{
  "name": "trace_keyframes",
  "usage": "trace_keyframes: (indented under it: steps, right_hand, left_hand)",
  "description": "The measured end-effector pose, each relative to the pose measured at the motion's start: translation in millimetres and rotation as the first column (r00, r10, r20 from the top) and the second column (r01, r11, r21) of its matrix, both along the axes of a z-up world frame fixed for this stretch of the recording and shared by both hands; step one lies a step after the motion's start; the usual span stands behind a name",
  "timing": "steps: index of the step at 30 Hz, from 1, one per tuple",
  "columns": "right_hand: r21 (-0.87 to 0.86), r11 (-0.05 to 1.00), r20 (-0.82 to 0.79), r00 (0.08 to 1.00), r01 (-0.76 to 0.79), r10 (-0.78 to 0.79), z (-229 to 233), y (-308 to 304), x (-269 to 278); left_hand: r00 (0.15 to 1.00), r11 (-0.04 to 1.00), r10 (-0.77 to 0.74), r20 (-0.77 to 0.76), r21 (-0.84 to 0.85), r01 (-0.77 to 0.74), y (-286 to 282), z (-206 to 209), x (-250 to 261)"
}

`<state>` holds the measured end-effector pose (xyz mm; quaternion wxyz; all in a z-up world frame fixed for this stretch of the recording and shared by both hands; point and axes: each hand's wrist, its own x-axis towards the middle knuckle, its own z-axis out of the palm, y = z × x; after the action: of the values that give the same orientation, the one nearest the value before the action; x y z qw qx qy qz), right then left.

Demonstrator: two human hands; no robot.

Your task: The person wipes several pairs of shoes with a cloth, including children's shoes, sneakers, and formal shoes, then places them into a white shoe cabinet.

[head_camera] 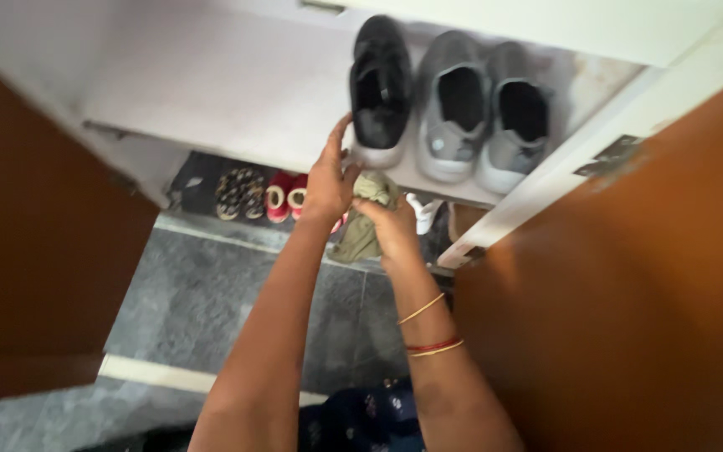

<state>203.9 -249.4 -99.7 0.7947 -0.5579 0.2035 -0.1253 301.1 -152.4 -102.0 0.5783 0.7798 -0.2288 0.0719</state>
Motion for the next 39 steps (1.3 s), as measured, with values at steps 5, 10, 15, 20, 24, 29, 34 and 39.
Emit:
trace_keyframes:
  steps: [5, 10, 15, 20, 24, 29, 34, 39]
  right_hand:
    - [0.082, 0.993, 0.103, 0.992, -0.082, 0.073, -9, 34, -1]
    - [-0.242, 0.853, 0.104, 0.862, -0.462, 0.496, -4, 117, -37]
    - [-0.725, 0.295, -0.029, 0.455, -0.622, 0.89, -7, 212, -124]
    - [-0.921, -0.053, -0.213, 0.387, -0.385, 0.897, 3, 287, -189]
    - [-0.784, -0.274, -0.474, 0.252, -0.557, 0.844, 3, 331, -216]
    - [-0.706, -0.429, -0.562, 0.077, -0.563, 0.824, -27, 395, -267]
    - [-0.716, -0.454, -0.552, 0.031, -0.531, 0.833, -61, 430, -296]
    - [-0.762, -0.45, -0.534, 0.059, -0.466, 0.843, -84, 434, -303]
  left_hand:
    - [0.984, 1.0, -0.013, -0.177, -0.026, 0.008, 74, -40, -51]
    - [0.924, 0.84, -0.205, -0.323, -0.543, -0.003, 147, -65, -143]
    - [0.825, 0.234, -0.158, -0.542, -0.833, -0.502, 237, -92, -217]
    - [0.714, 0.153, -0.163, -0.681, -0.732, -0.664, 314, -109, -314]
    - [0.732, -0.008, -0.269, -0.626, -0.759, -0.651, 336, -122, -376]
    - [0.801, -0.295, -0.032, -0.597, -0.761, -0.578, 374, -133, -423]
    - [0.64, -0.303, 0.215, -0.738, -0.673, -0.675, 418, -176, -469]
    - [0.309, -0.514, 0.358, -0.881, -0.462, -0.722, 469, -287, -488]
